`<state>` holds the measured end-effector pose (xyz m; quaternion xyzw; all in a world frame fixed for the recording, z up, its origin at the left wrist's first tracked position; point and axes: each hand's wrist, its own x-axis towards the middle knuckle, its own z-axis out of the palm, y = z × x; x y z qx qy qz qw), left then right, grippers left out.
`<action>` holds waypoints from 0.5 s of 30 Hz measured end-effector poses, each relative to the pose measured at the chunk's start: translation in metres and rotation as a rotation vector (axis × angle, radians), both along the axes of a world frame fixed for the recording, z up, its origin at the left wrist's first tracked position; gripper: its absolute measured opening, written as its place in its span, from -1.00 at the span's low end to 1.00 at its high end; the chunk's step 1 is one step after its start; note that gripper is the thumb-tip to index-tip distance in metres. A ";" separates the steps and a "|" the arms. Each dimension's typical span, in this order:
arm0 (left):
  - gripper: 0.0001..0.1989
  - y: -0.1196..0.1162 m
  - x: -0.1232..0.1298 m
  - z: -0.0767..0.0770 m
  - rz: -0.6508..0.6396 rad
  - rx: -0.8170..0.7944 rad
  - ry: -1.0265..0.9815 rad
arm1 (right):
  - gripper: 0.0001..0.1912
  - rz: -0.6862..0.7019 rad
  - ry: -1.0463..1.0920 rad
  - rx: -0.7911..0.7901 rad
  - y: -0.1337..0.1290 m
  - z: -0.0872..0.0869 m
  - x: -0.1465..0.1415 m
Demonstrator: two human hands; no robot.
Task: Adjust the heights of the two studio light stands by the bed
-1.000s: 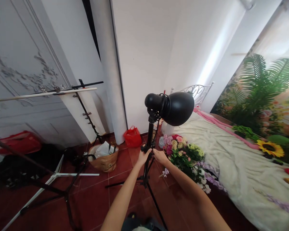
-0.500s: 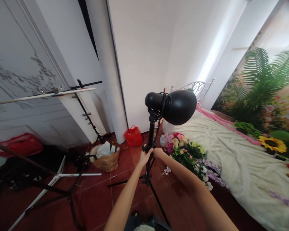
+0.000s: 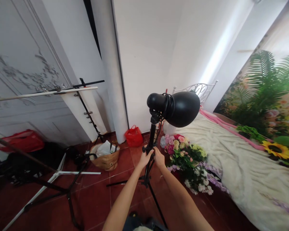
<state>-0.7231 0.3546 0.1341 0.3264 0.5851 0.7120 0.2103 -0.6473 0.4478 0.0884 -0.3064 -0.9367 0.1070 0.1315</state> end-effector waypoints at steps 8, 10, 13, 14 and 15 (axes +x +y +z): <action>-0.66 -0.002 0.002 0.004 0.028 -0.028 -0.025 | -0.58 0.209 -0.295 -0.121 0.022 0.029 -0.001; -0.63 -0.003 0.003 0.004 0.010 -0.038 -0.050 | -0.58 0.272 -0.417 -0.142 0.033 0.040 -0.007; -0.58 -0.004 0.005 0.004 -0.041 -0.057 -0.118 | -0.59 0.292 -0.506 -0.166 0.042 0.052 -0.021; -0.57 -0.004 0.006 0.004 -0.045 -0.060 -0.128 | -0.61 0.290 -0.513 -0.166 0.043 0.054 -0.026; -0.57 -0.005 0.006 0.005 -0.041 -0.063 -0.129 | -0.61 0.285 -0.505 -0.162 0.043 0.057 -0.030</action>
